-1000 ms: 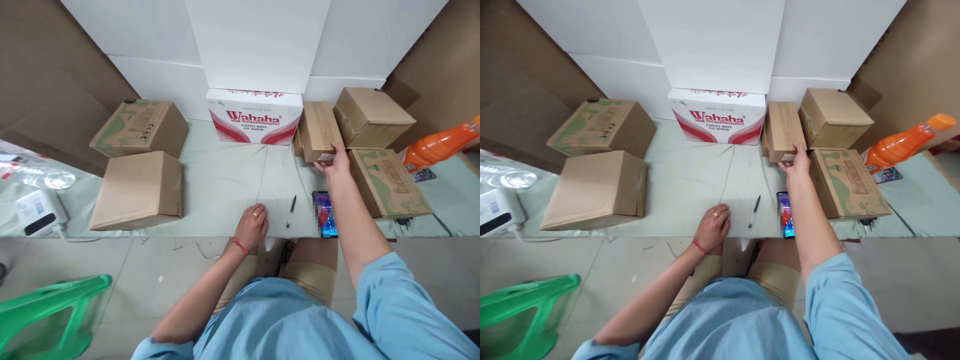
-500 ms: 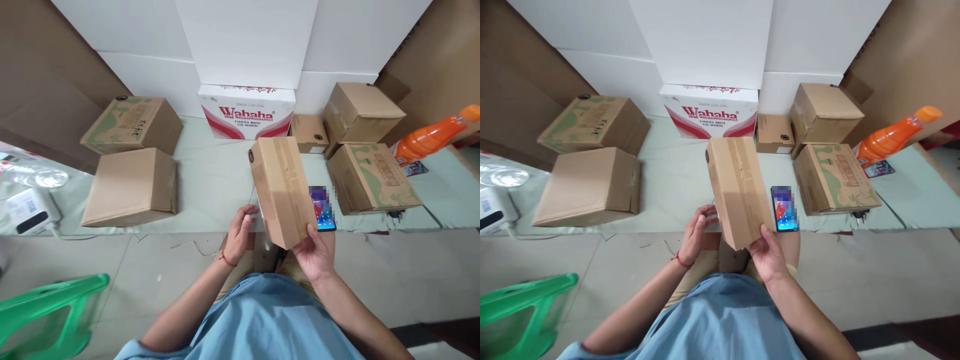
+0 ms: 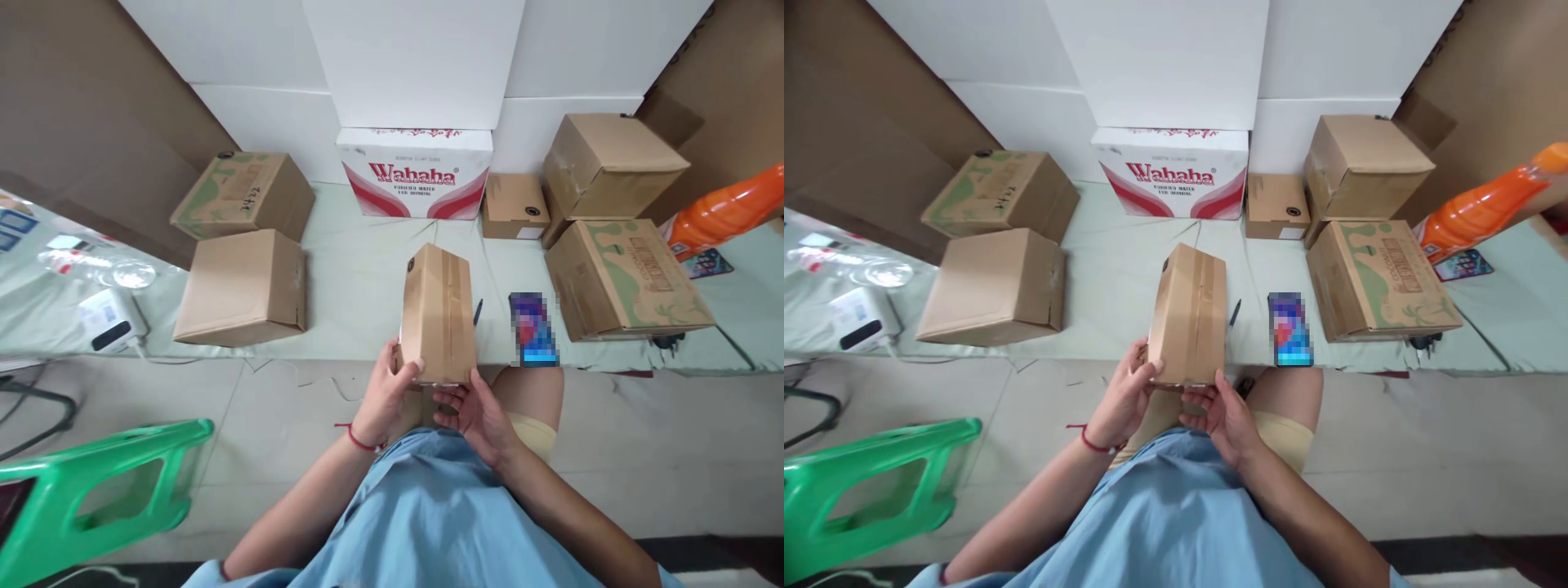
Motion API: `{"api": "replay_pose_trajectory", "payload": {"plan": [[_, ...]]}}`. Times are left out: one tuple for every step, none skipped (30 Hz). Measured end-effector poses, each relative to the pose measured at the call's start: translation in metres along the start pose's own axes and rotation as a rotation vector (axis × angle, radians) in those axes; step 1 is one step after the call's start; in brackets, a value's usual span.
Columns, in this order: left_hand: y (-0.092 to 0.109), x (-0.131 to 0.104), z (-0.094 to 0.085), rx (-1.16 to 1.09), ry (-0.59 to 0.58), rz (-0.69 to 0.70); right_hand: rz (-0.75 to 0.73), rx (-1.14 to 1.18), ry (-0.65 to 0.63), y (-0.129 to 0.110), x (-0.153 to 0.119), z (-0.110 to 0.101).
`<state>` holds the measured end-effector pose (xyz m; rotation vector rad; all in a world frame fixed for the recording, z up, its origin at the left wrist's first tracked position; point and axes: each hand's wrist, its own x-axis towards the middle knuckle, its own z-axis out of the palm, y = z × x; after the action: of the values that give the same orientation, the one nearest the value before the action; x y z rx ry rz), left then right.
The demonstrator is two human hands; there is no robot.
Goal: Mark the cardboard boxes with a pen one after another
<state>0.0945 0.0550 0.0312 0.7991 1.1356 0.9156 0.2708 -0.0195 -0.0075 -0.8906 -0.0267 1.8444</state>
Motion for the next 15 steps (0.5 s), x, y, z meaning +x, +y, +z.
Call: {"api": "replay_pose_trajectory", "payload": {"plan": [[0.000,0.001,-0.005,-0.081,-0.020,-0.056,-0.017,-0.012,-0.017,-0.002,-0.003,-0.003],[0.000,0.001,-0.010,-0.146,-0.036,-0.113,-0.032,-0.020,-0.035,-0.005,-0.005,-0.005],[0.001,0.001,-0.014,-0.198,-0.051,-0.166,-0.051,-0.027,-0.051,-0.008,-0.008,-0.007],[0.000,0.002,-0.018,-0.236,-0.073,-0.212,-0.073,-0.035,-0.060,-0.012,-0.011,-0.008],[0.000,0.002,-0.021,-0.275,-0.095,-0.254,-0.098,-0.047,-0.061,-0.015,-0.013,-0.008],[-0.001,0.002,-0.024,-0.325,-0.111,-0.293,-0.124,-0.065,-0.054,-0.018,-0.015,-0.008],[-0.003,0.002,-0.026,-0.371,-0.120,-0.321,-0.148,-0.091,-0.044,-0.021,-0.017,-0.008],[-0.005,0.002,-0.027,-0.401,-0.114,-0.332,-0.168,-0.124,-0.034,-0.023,-0.018,-0.006],[-0.007,0.002,-0.028,-0.410,-0.094,-0.333,-0.183,-0.164,-0.031,-0.025,-0.020,-0.004],[-0.009,0.001,-0.029,-0.408,-0.069,-0.335,-0.198,-0.211,-0.035,-0.026,-0.021,-0.002],[-0.012,0.001,-0.030,-0.399,-0.044,-0.343,-0.218,-0.260,-0.048,-0.027,-0.023,0.000],[-0.015,0.000,-0.032,-0.392,-0.025,-0.357,-0.242,-0.310,-0.070,-0.028,-0.024,0.003],[-0.017,0.000,-0.034,-0.394,-0.017,-0.371,-0.261,-0.360,-0.099,-0.028,-0.025,0.005],[-0.020,0.000,-0.036,-0.412,-0.021,-0.380,-0.276,-0.409,-0.133,-0.028,-0.026,0.006],[-0.023,-0.001,-0.039,-0.445,-0.036,-0.382,-0.283,-0.453,-0.175,-0.027,-0.027,0.006]]}}
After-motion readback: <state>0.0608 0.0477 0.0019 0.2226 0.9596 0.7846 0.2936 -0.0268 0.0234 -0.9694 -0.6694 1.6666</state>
